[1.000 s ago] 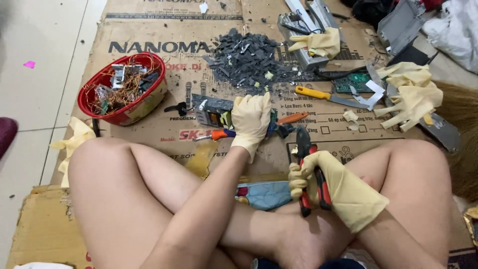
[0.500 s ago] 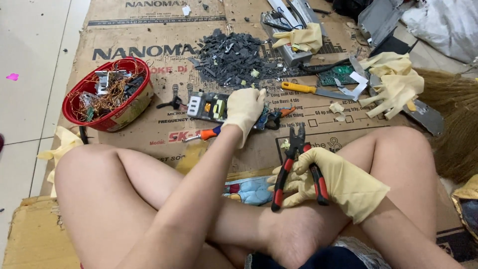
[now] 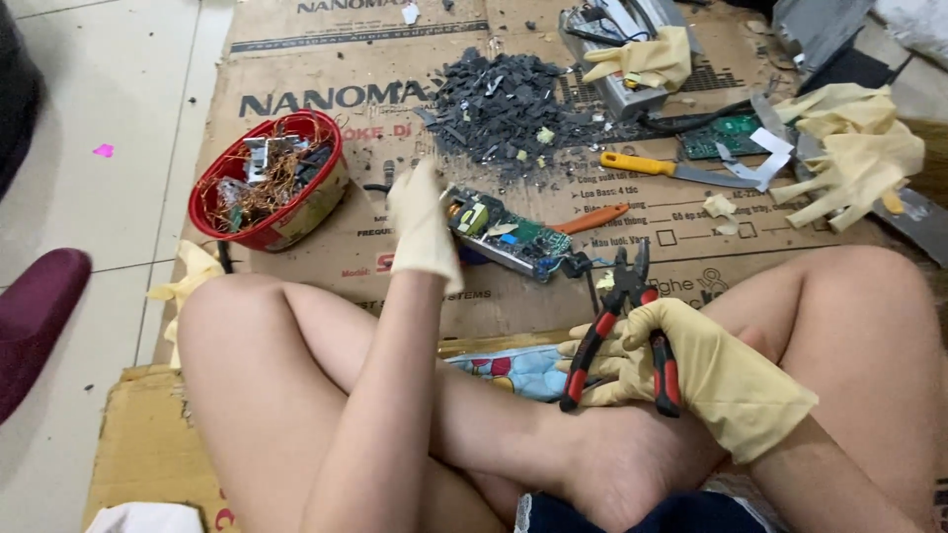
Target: Removing electronic components from a circuit board using pliers and cleaning the board with a brush.
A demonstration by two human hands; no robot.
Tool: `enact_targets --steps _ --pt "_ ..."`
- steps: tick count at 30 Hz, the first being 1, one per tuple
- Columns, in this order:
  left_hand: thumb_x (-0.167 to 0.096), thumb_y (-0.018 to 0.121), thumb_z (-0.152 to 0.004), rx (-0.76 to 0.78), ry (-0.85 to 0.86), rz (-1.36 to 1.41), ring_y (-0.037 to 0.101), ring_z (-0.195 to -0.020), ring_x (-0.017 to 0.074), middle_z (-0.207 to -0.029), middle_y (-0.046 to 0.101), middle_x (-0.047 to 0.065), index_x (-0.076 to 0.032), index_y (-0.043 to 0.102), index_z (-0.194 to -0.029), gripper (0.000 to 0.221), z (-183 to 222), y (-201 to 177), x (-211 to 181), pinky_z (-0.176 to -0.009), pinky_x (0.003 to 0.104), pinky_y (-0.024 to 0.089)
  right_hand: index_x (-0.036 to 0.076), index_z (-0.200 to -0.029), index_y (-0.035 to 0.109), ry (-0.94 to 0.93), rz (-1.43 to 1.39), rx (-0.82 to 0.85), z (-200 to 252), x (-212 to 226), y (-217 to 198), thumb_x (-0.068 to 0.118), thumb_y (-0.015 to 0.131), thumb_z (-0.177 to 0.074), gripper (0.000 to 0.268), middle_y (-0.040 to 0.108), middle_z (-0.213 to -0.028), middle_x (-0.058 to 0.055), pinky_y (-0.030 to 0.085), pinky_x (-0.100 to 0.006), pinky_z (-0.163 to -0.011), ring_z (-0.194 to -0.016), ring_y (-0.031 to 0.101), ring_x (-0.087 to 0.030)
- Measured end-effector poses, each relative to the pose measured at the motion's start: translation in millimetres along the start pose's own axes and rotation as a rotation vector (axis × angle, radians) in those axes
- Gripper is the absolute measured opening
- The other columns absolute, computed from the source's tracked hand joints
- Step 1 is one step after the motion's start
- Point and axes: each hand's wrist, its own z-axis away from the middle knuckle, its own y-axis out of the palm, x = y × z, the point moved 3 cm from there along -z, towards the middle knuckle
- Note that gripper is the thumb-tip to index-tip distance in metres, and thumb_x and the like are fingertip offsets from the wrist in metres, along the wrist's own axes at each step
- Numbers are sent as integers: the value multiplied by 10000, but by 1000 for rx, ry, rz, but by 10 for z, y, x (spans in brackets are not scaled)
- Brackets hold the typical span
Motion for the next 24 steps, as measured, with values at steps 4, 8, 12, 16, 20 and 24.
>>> enact_targets --steps 4,8,12,16,20,24 --pt "-354 674 -851 -166 -286 -35 573 -532 184 -751 701 107 -1 740 -924 366 -704 -367 743 -452 295 451 26 -812 531 574 -446 -135 -70 108 526 -4 447 -800 90 474 -605 -73 422 -336 -594 -458 398 -186" --pt "-299 513 -933 289 -249 187 691 -710 233 -890 703 163 21 686 -1046 380 -598 -202 615 -545 285 556 94 -726 475 569 -475 -76 -51 65 499 -3 453 -781 114 487 -603 -82 401 -359 -610 -497 414 -208" --pt "-400 577 -894 364 -417 -131 709 -659 261 -847 728 184 12 703 -941 433 -1042 -108 687 -462 311 530 9 -813 581 501 -343 -105 -106 -126 216 37 442 -896 164 594 -698 -155 447 -366 -619 -614 505 -273" --pt "-370 446 -965 345 -307 -174 711 -951 321 -1014 719 249 55 663 -1136 506 -612 -65 472 -989 409 476 -33 -886 613 186 -337 -291 14 -137 266 836 336 -942 914 582 -689 -180 392 -349 -456 -522 449 -250" --pt "-159 645 -937 235 -439 124 707 -712 304 -930 722 172 37 661 -1076 241 -1001 78 806 -579 441 611 -29 -828 606 422 -242 -498 42 67 477 -3 499 -846 112 525 -637 -190 359 -326 -476 -515 420 -274" --pt "26 593 -908 225 -406 221 726 -754 358 -915 739 190 25 679 -1078 191 -1270 139 1011 -605 546 596 -128 -1069 517 520 -336 -281 -28 110 547 -100 348 -821 302 554 -978 -301 468 -653 -930 -920 547 -499"
